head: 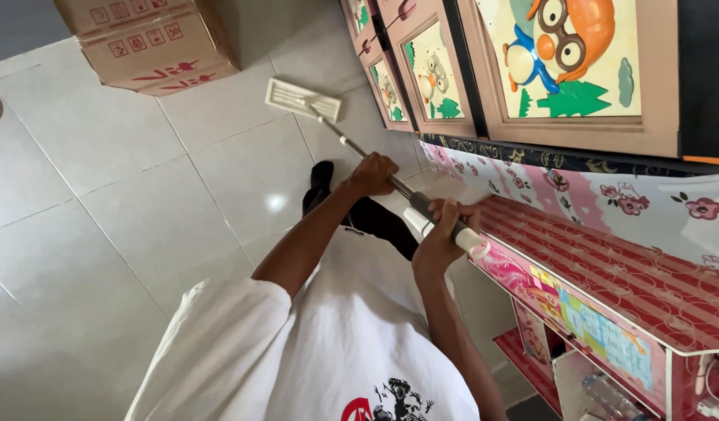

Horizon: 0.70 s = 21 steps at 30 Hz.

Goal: Mopping a tiled floor in a room using a flat mop.

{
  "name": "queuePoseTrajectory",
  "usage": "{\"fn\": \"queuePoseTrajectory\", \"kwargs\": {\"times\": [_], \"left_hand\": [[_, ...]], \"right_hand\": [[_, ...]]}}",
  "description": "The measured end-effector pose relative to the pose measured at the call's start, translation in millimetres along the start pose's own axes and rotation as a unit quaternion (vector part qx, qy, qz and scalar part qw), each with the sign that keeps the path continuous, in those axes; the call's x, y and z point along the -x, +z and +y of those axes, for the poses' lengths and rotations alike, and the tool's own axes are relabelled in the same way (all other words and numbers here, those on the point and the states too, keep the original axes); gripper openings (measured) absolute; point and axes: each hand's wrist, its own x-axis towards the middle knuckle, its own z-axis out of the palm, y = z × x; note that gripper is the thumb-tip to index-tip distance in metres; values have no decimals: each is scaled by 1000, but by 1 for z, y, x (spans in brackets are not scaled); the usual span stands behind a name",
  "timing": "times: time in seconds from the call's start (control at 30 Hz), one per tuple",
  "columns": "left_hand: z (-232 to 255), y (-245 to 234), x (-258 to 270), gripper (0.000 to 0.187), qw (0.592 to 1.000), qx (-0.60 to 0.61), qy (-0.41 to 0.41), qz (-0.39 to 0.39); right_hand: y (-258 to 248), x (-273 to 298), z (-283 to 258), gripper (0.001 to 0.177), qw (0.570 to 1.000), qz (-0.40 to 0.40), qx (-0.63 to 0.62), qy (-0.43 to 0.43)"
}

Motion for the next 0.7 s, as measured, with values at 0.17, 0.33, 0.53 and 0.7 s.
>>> {"fn": "queuePoseTrajectory", "kwargs": {"times": [0.17,0.33,0.53,0.7], "left_hand": [[-19,6,33,21,999,-3,-28,14],[-6,-25,72,30,996,60,-56,41],[-21,-6,117,18,984,71,-77,146],[-11,36,154,30,913,115,-151,361]], "right_hand": [[-4,22,7,25,1000,-25,6,4],[-12,36,27,26,997,-76,3,-33],[-20,48,34,25,983,-171,-45,-46],[-45,45,54,28,887,-404,-217,-48]]}}
